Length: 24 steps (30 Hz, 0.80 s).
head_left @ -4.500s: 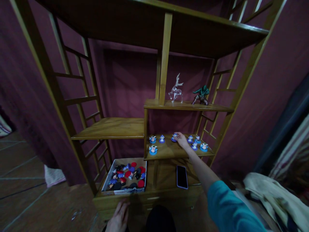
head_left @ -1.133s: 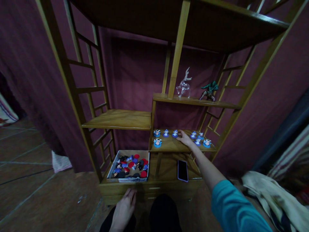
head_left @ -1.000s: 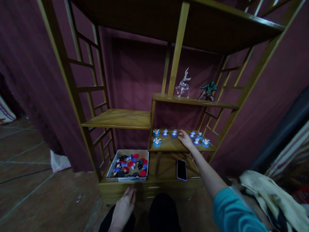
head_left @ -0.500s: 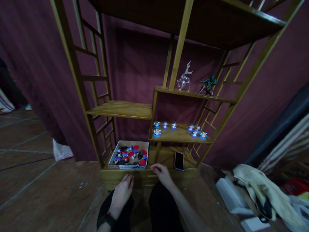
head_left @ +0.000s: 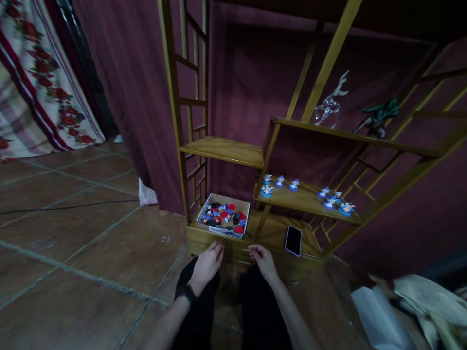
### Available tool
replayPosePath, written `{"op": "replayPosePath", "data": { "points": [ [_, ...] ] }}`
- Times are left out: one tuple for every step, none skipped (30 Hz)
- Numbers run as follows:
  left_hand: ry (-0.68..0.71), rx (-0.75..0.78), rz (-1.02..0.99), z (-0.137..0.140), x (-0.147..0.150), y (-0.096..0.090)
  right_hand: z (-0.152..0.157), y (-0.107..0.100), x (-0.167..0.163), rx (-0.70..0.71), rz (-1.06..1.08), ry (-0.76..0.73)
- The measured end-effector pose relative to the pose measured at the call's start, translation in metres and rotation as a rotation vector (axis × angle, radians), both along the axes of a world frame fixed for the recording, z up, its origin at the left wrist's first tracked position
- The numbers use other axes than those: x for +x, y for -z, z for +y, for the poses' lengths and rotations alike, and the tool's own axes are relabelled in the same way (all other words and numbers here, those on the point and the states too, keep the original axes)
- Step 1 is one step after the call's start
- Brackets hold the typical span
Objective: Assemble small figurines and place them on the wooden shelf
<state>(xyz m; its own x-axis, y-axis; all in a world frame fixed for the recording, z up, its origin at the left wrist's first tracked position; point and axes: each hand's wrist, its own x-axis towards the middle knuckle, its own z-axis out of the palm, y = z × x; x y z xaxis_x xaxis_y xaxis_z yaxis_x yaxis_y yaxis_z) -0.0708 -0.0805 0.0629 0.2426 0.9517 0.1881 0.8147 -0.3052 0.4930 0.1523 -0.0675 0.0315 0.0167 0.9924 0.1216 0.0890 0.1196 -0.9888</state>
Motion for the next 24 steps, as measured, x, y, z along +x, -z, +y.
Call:
{"op": "replayPosePath", "data": {
  "points": [
    [0.011, -0.001, -0.018, -0.002, -0.001, 0.001, 0.0, 0.004, 0.0, -0.003, 0.002, 0.002],
    [0.018, -0.003, -0.043, -0.004, -0.003, 0.001, 0.002, 0.008, 0.0, -0.006, 0.007, -0.002],
    [0.021, -0.004, -0.078, -0.005, -0.006, 0.002, 0.004, 0.011, -0.001, -0.01, 0.011, -0.012],
    [0.018, -0.006, -0.123, -0.004, -0.008, 0.004, 0.006, 0.013, -0.001, -0.012, 0.014, -0.025],
    [0.0, -0.008, -0.179, -0.002, -0.012, 0.005, 0.01, 0.016, -0.002, -0.012, 0.013, -0.038],
    [-0.037, -0.011, -0.247, 0.003, -0.015, 0.007, 0.014, 0.018, -0.003, -0.011, 0.008, -0.05],
    [-0.09, -0.017, -0.325, 0.011, -0.018, 0.01, 0.019, 0.021, -0.004, -0.008, 0.0, -0.056],
    [-0.153, -0.027, -0.41, 0.02, -0.021, 0.012, 0.025, 0.024, -0.006, -0.006, -0.008, -0.057],
    [-0.223, -0.041, -0.503, 0.031, -0.023, 0.015, 0.031, 0.026, -0.008, -0.005, -0.017, -0.055],
    [-0.277, -0.064, -0.597, 0.043, -0.025, 0.018, 0.037, 0.028, -0.011, -0.005, -0.026, -0.054],
    [-0.31, -0.089, -0.691, 0.057, -0.026, 0.019, 0.044, 0.03, -0.014, -0.006, -0.039, -0.058],
    [-0.337, -0.11, -0.789, 0.07, -0.027, 0.02, 0.051, 0.031, -0.017, -0.007, -0.052, -0.063],
    [-0.367, -0.131, -0.895, 0.084, -0.027, 0.02, 0.059, 0.031, -0.021, -0.004, -0.07, -0.069],
    [-0.384, -0.169, -1.011, 0.098, -0.026, 0.019, 0.067, 0.031, -0.025, 0.003, -0.091, -0.075],
    [-0.41, -0.217, -1.143, 0.112, -0.025, 0.018, 0.077, 0.031, -0.029, 0.014, -0.115, -0.081],
    [-0.448, -0.256, -1.285, 0.126, -0.024, 0.016, 0.087, 0.03, -0.034, 0.029, -0.14, -0.085],
    [-0.505, -0.293, -1.418, 0.139, -0.023, 0.014, 0.098, 0.029, -0.039, 0.045, -0.165, -0.091],
    [-0.573, -0.339, -1.524, 0.152, -0.021, 0.012, 0.11, 0.028, -0.045, 0.062, -0.191, -0.097],
    [-0.653, -0.372, -1.607, 0.165, -0.02, 0.011, 0.123, 0.028, -0.05, 0.076, -0.219, -0.103],
    [-0.721, -0.391, -1.675, 0.177, -0.018, 0.011, 0.136, 0.027, -0.056, 0.088, -0.25, -0.106],
    [-0.76, -0.397, -1.735, 0.189, -0.018, 0.012, 0.149, 0.028, -0.061, 0.097, -0.284, -0.102],
    [-0.78, -0.405, -1.785, 0.199, -0.017, 0.015, 0.162, 0.029, -0.066, 0.102, -0.323, -0.097],
    [-0.787, -0.401, -1.826, 0.207, -0.017, 0.017, 0.175, 0.03, -0.072, 0.102, -0.369, -0.095],
    [-0.789, -0.399, -1.857, 0.214, -0.018, 0.02, 0.187, 0.031, -0.076, 0.097, -0.419, -0.092]
  ]
}}
